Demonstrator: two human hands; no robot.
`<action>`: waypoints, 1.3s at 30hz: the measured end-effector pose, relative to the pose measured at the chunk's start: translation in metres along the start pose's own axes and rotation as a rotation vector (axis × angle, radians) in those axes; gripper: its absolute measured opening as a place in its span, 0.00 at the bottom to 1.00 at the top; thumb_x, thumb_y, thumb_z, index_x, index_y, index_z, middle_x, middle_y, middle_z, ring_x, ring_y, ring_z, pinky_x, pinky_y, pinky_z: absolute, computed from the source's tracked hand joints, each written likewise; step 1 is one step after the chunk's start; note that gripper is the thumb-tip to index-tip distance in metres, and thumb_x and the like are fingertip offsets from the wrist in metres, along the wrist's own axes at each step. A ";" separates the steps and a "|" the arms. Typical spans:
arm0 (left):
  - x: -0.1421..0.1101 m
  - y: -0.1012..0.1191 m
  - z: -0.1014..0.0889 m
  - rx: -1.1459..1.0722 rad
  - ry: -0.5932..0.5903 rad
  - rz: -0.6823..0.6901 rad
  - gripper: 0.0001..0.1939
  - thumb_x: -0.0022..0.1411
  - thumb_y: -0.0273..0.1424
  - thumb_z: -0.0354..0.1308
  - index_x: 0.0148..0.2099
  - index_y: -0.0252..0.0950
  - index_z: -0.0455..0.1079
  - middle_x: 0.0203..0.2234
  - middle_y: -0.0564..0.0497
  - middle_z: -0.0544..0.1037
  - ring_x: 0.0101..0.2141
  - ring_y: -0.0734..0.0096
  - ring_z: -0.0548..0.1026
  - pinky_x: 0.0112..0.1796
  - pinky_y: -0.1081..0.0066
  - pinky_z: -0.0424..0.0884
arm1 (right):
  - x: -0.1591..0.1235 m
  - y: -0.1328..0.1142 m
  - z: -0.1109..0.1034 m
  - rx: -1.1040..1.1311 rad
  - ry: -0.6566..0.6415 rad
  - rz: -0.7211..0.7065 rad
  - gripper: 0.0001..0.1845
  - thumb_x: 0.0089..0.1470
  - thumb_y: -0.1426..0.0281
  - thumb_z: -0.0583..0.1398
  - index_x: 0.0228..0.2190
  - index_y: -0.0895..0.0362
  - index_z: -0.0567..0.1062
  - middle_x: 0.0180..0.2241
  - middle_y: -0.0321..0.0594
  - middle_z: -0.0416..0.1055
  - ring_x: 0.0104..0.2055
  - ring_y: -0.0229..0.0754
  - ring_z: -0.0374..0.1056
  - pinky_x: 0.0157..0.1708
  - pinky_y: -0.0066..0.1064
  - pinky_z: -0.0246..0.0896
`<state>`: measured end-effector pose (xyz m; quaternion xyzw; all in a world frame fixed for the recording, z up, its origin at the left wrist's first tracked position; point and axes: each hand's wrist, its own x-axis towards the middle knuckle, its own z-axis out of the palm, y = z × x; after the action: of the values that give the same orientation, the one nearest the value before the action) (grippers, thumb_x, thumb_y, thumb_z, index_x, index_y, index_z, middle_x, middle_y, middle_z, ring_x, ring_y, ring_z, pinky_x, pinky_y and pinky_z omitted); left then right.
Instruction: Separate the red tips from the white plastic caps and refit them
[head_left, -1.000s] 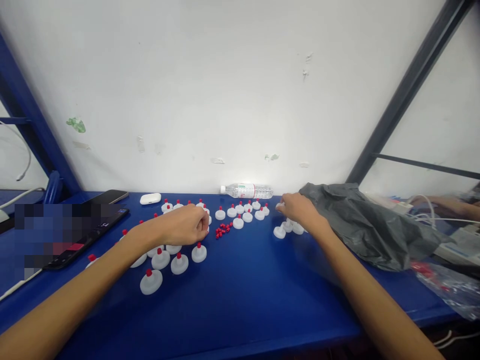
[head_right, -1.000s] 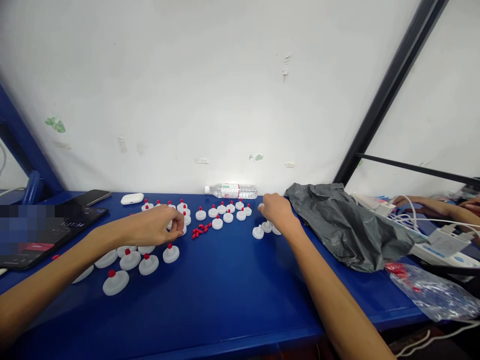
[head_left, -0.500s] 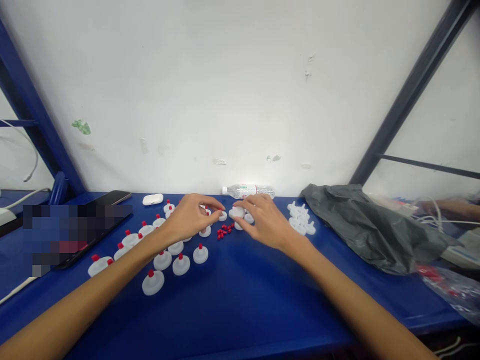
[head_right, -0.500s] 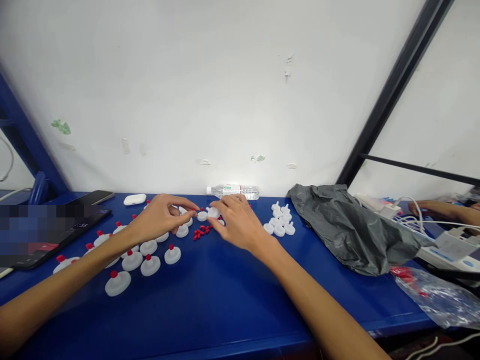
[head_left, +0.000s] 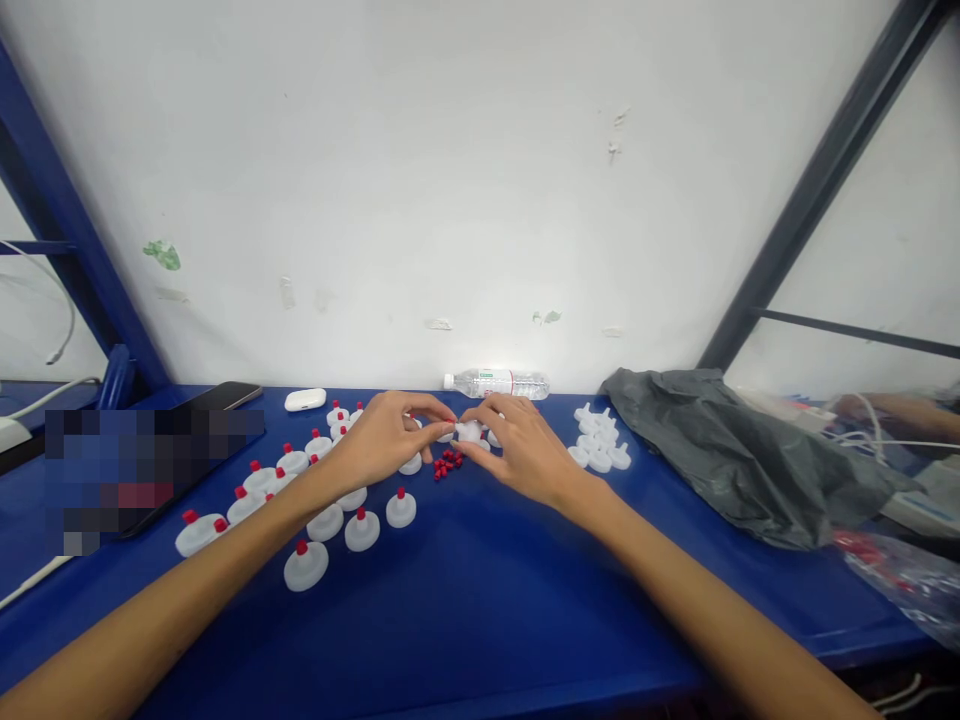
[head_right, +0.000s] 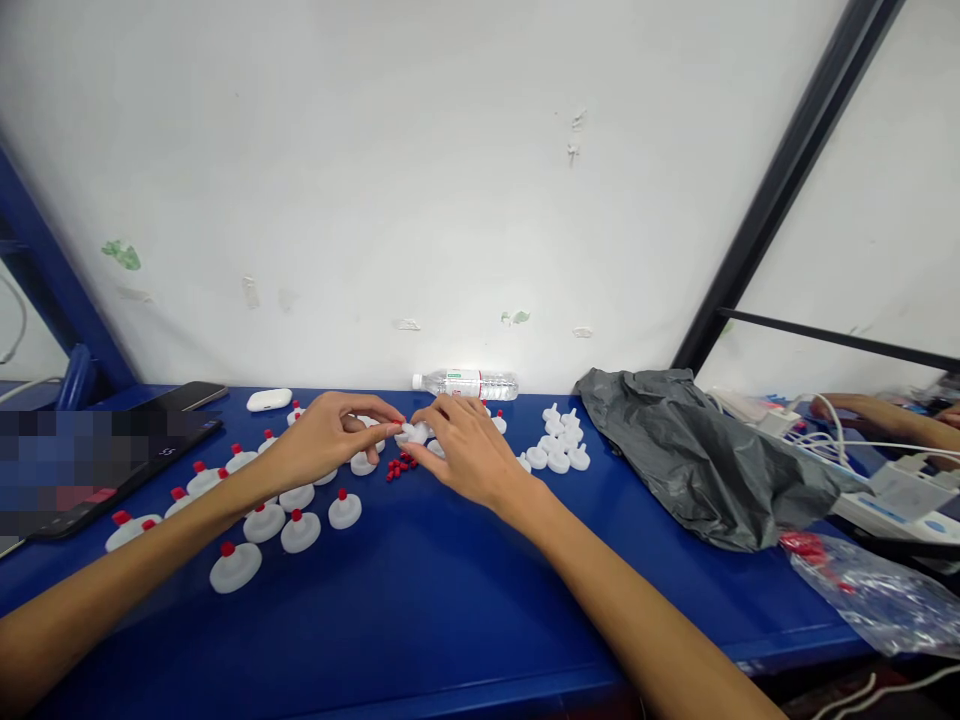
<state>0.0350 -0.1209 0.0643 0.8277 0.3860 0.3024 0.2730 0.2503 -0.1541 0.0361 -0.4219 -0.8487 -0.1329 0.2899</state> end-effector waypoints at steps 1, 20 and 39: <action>0.000 -0.002 0.001 0.029 0.003 0.011 0.14 0.66 0.42 0.58 0.43 0.38 0.78 0.25 0.53 0.81 0.21 0.71 0.75 0.23 0.73 0.65 | 0.000 0.000 0.000 0.012 -0.001 0.006 0.16 0.65 0.60 0.59 0.49 0.56 0.74 0.45 0.46 0.75 0.49 0.50 0.70 0.52 0.44 0.64; -0.005 -0.008 0.018 0.263 0.106 0.224 0.21 0.76 0.41 0.35 0.30 0.39 0.53 0.18 0.58 0.62 0.20 0.72 0.60 0.28 0.69 0.55 | -0.004 -0.020 0.018 0.217 0.319 0.000 0.17 0.65 0.64 0.60 0.51 0.59 0.77 0.41 0.45 0.81 0.39 0.45 0.75 0.43 0.38 0.72; -0.001 -0.014 0.011 0.651 -0.016 0.140 0.17 0.73 0.33 0.43 0.39 0.40 0.73 0.33 0.49 0.79 0.34 0.61 0.75 0.30 0.67 0.59 | 0.006 0.030 -0.005 -0.079 -0.017 0.130 0.10 0.65 0.68 0.57 0.46 0.54 0.76 0.42 0.43 0.79 0.45 0.48 0.73 0.51 0.39 0.59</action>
<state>0.0356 -0.1159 0.0470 0.8983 0.4025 0.1744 -0.0242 0.2733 -0.1344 0.0429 -0.4885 -0.8159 -0.1435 0.2741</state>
